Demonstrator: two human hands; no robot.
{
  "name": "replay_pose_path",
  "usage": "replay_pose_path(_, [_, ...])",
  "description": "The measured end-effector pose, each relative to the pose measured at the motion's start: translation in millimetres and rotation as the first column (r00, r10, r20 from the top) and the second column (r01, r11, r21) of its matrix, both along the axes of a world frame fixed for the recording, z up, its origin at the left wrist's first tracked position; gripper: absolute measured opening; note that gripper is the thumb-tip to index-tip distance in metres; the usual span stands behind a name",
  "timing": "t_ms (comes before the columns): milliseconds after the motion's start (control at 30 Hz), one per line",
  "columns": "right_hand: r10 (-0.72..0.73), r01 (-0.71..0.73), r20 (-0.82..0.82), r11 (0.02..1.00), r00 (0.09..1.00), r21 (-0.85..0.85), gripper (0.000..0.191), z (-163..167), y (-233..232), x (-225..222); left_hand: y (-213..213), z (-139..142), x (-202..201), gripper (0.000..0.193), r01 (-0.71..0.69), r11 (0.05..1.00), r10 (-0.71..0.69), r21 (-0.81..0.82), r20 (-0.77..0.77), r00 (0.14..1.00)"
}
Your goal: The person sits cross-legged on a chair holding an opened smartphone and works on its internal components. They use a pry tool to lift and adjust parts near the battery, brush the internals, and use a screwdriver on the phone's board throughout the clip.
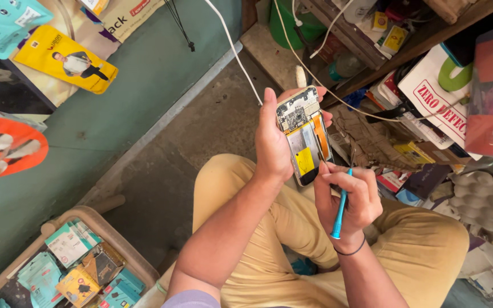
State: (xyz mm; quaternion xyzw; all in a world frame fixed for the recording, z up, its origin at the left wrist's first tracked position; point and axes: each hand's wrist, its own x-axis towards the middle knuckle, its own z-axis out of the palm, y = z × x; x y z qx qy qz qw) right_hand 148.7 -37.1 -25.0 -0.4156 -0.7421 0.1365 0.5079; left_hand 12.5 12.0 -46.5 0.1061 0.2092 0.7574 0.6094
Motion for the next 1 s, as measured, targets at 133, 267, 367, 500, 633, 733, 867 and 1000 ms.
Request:
replay_pose_path(133, [-0.008, 0.006, 0.046, 1.0, 0.999, 0.029, 0.028, 1.2, 1.0, 0.4, 1.7, -0.3, 0.7, 0.068, -0.003, 1.0, 0.003, -0.005, 0.034, 0.999])
replay_pose_path(267, [0.007, -0.007, 0.024, 1.0, 1.0, 0.0, 0.028, 1.6, 0.8, 0.9, 0.4, -0.7, 0.6, 0.069, 0.004, 1.0, -0.004, -0.015, 0.033, 0.999])
replay_pose_path(367, [0.0, 0.0, 0.037, 1.0, 0.999, 0.014, 0.028, 0.7, -0.2, 0.1, 1.7, -0.6, -0.6, 0.068, -0.005, 1.0, 0.005, -0.004, 0.032, 0.999])
replay_pose_path(500, [0.002, -0.002, 0.003, 1.0, 1.0, -0.014, 0.028, -1.0, -1.4, 0.0, -0.3, -0.5, -0.5, 0.07, -0.005, 1.0, 0.005, -0.003, 0.004, 1.0])
replay_pose_path(633, [0.0, 0.001, 0.003, 1.0, 1.0, -0.029, 0.028, -2.6, -1.8, 3.1, 1.0, -0.3, -0.4, 0.068, -0.014, 1.0, 0.014, -0.001, 0.025, 1.0])
replay_pose_path(733, [-0.013, 0.013, 0.025, 1.0, 1.0, -0.014, 0.028, -3.6, -4.4, 6.2, 2.1, -0.6, 0.0, 0.067, -0.017, 1.0, 0.017, 0.0, 0.036, 0.999])
replay_pose_path(867, [-0.022, 0.022, 0.015, 0.999, 1.0, -0.041, 0.028, -5.9, -6.3, 7.8, 0.3, -1.0, -0.7, 0.07, -0.013, 1.0, 0.014, -0.022, 0.016, 1.0])
replay_pose_path(1000, [-0.025, 0.026, 0.013, 1.0, 1.0, -0.016, 0.027, -8.2, -6.4, 6.5, 1.6, 0.5, -1.4, 0.068, -0.025, 1.0, 0.025, -0.018, 0.021, 0.999])
